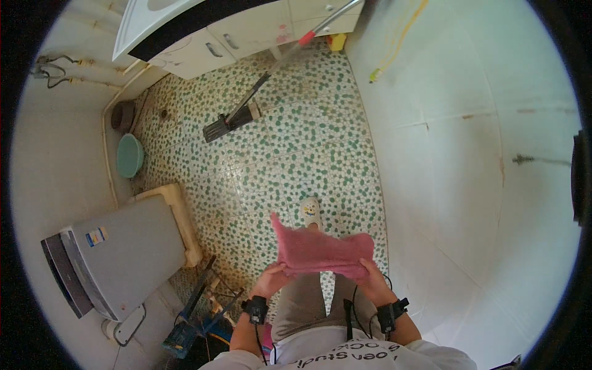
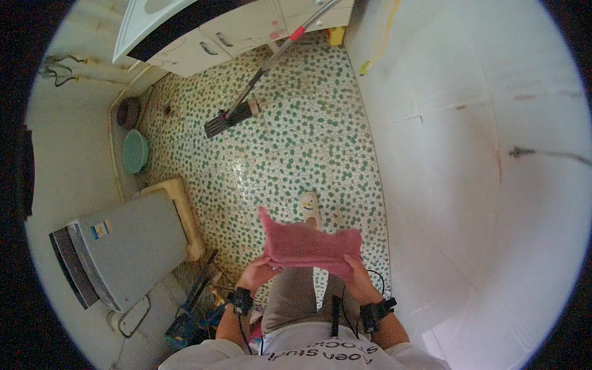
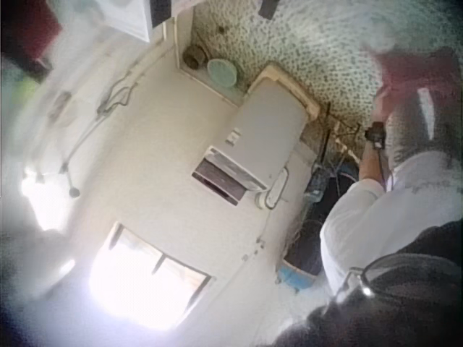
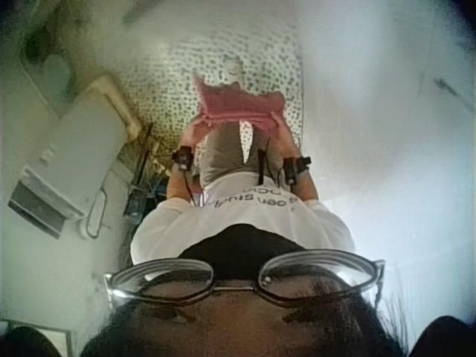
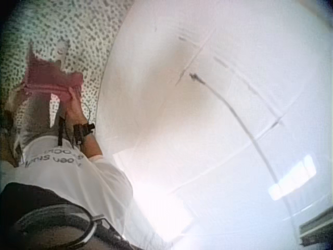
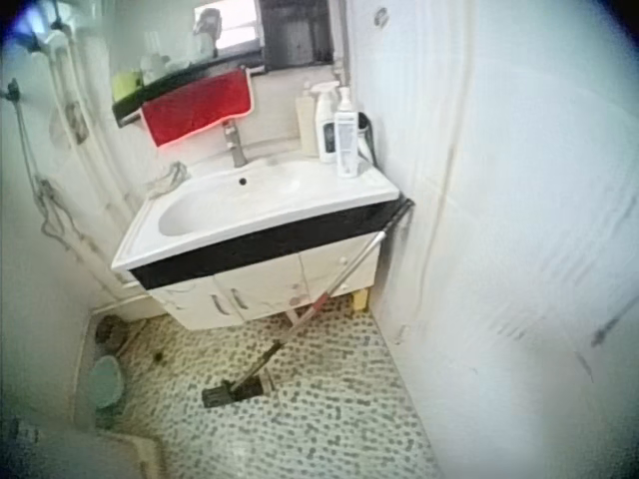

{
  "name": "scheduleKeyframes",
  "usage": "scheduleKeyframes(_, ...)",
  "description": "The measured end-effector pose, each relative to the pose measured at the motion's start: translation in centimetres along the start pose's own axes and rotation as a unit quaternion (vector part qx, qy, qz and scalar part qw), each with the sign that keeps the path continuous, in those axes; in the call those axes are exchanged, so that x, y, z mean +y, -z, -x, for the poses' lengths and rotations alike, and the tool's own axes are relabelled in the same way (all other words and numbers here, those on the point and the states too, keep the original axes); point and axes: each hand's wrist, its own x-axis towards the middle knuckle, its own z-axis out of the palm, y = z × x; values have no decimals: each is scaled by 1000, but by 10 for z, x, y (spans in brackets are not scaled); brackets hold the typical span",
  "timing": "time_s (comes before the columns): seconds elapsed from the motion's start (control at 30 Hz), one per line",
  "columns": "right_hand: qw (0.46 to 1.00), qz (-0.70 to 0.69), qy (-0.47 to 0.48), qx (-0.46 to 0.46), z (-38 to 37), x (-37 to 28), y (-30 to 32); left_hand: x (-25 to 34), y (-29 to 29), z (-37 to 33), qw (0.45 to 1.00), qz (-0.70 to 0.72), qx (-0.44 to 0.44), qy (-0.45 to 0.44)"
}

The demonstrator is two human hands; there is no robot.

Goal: The person wipes down the ceiling, tiled wall, glass door, and bathroom cabinet with a cloth.

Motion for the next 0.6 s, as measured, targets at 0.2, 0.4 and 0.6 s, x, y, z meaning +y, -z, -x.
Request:
scheduleKeyframes(0.2,998,43,-24,-46,-37,-47,-66,66,-77,-25,988,-10,130,-87)
scheduleKeyframes(0.4,995,74,-5,-63,-84,-106,-103,112,-121,-71,983,-13,115,-145)
scheduleKeyframes(0.6,599,799,-46,-26,-129,-143,-93,154,-155,-118,972,38,113,-202)
